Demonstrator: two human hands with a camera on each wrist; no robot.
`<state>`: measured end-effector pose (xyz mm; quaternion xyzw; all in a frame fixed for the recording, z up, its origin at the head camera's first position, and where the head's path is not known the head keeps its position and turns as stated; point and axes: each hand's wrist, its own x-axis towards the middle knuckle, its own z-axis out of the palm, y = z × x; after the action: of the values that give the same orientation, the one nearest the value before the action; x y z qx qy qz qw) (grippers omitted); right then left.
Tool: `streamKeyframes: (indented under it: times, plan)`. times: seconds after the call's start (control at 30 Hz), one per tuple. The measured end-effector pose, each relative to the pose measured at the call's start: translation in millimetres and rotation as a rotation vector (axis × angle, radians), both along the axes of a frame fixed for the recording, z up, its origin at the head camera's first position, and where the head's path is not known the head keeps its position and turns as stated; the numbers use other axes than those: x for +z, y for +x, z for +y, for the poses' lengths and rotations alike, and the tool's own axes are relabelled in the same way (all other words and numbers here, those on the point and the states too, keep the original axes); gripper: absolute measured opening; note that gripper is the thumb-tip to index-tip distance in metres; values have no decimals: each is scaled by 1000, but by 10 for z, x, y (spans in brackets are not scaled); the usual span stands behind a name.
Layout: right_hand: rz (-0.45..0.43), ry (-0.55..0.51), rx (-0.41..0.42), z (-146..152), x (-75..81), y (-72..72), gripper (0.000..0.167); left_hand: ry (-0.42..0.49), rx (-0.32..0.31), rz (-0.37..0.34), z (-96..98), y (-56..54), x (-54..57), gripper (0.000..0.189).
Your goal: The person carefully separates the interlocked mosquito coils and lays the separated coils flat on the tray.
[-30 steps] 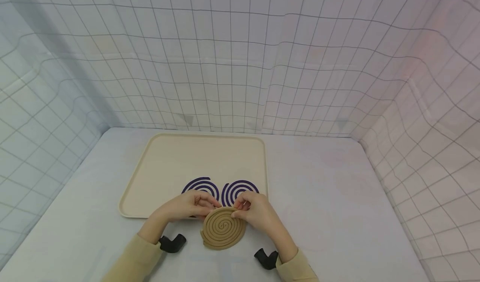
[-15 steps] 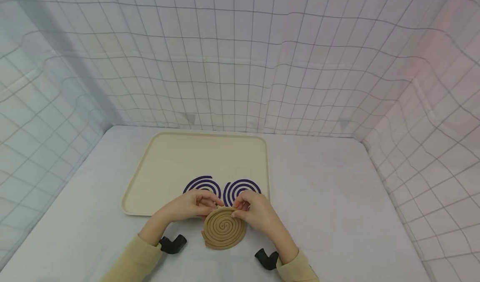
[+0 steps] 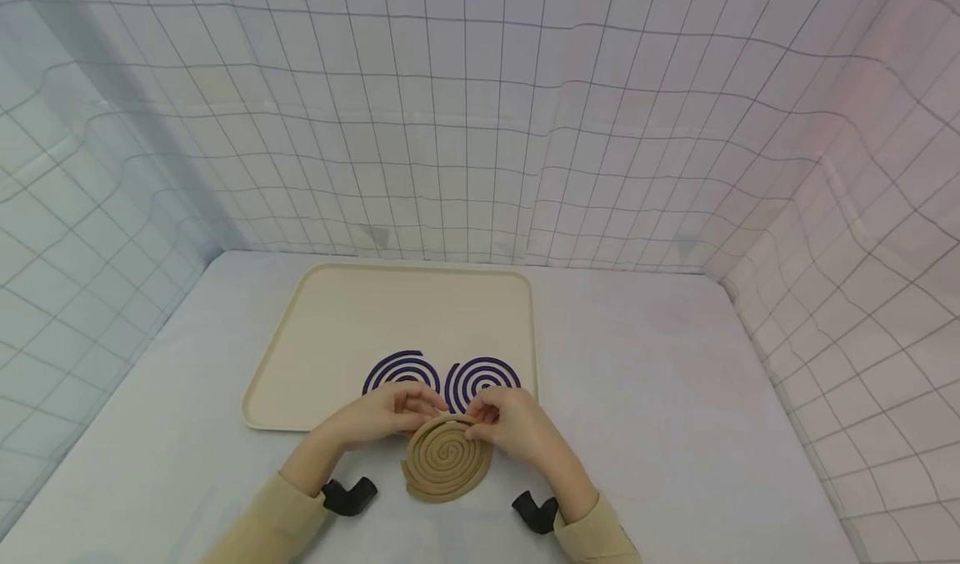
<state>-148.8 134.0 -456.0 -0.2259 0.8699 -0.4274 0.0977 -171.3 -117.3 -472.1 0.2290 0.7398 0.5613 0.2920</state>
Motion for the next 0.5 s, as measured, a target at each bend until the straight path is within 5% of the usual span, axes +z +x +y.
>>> streamKeyframes:
  times: [0.27,0.5]
  plan:
    - [17,-2,-57,42,-29,6,12,112,-3,-82,-32,47,-8,36]
    - [-19,-22,-122,57,-83,25,12,78,20,-81,-82,118,-78,39]
